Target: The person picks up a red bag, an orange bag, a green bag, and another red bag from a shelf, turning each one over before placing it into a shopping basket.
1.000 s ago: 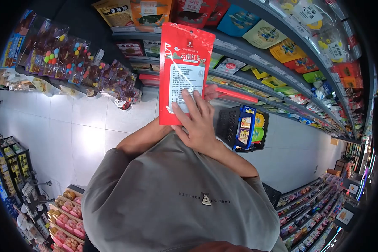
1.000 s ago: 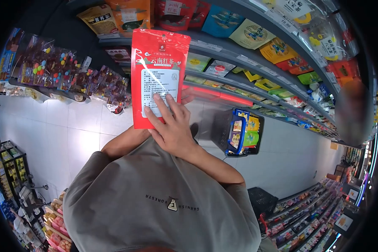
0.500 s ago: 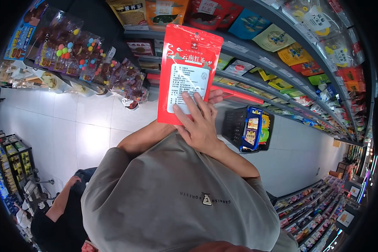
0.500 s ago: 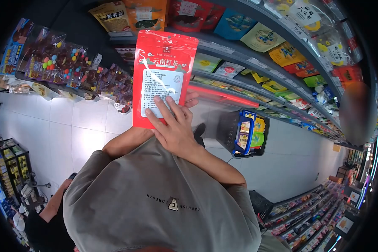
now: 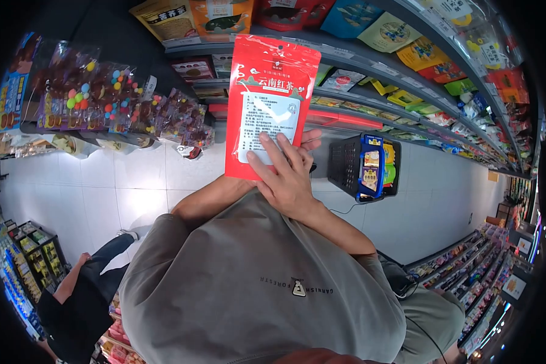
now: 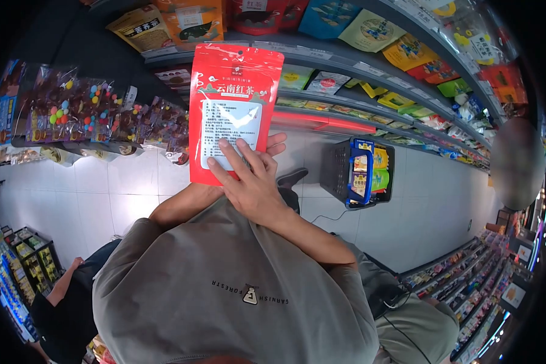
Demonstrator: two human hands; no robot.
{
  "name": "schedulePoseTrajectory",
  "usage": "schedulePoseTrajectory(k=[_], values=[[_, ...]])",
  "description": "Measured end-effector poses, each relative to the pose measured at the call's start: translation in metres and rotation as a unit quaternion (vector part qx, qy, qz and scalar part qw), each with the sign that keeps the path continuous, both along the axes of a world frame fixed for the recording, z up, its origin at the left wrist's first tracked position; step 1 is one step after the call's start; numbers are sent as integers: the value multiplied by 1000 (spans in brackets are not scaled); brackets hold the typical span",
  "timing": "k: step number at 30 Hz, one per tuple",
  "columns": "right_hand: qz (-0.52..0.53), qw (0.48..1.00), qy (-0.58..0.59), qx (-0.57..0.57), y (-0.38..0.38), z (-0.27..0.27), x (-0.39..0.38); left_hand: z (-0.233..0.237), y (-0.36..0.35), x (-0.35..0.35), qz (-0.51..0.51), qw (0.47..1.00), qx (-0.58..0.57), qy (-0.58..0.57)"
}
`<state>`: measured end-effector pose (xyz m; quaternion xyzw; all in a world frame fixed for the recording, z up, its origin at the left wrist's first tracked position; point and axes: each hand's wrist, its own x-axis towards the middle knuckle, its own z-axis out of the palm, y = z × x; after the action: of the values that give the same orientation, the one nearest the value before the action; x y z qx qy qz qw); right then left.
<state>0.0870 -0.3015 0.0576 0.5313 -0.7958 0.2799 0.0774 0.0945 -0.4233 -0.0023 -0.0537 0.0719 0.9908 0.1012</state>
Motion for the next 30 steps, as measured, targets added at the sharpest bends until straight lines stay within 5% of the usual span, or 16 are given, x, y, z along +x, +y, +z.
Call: schedulePoseTrajectory(k=[12, 14, 16, 20, 22, 26, 28, 30], values=[[-19, 991, -2, -134, 22, -18, -22, 8, 16, -11, -20, 999, 38, 32], [-2, 981, -40, -191, 24, -23, -27, 15, 21, -8, 27, 999, -12, 41], [14, 978, -48, -204, 26, -20, -30, 25, 29, -7, 160, 960, -225, -50], [-48, 911, -239, -333, 39, -49, -21, 12, 37, -8, 234, 932, -277, -16], [-44, 835, -390, -385, 46, -53, -19, 20, 33, -9, 256, 925, -280, -10], [-30, 747, -442, -495, 37, -50, -19, 28, 24, -7, 273, 914, -300, 5], [-38, 606, -573, -550, 30, -39, -23, 27, 23, -4, 285, 908, -306, -2], [-29, 593, -585, -553, 30, -38, -26, 24, 21, -1, 265, 916, -301, -15]])
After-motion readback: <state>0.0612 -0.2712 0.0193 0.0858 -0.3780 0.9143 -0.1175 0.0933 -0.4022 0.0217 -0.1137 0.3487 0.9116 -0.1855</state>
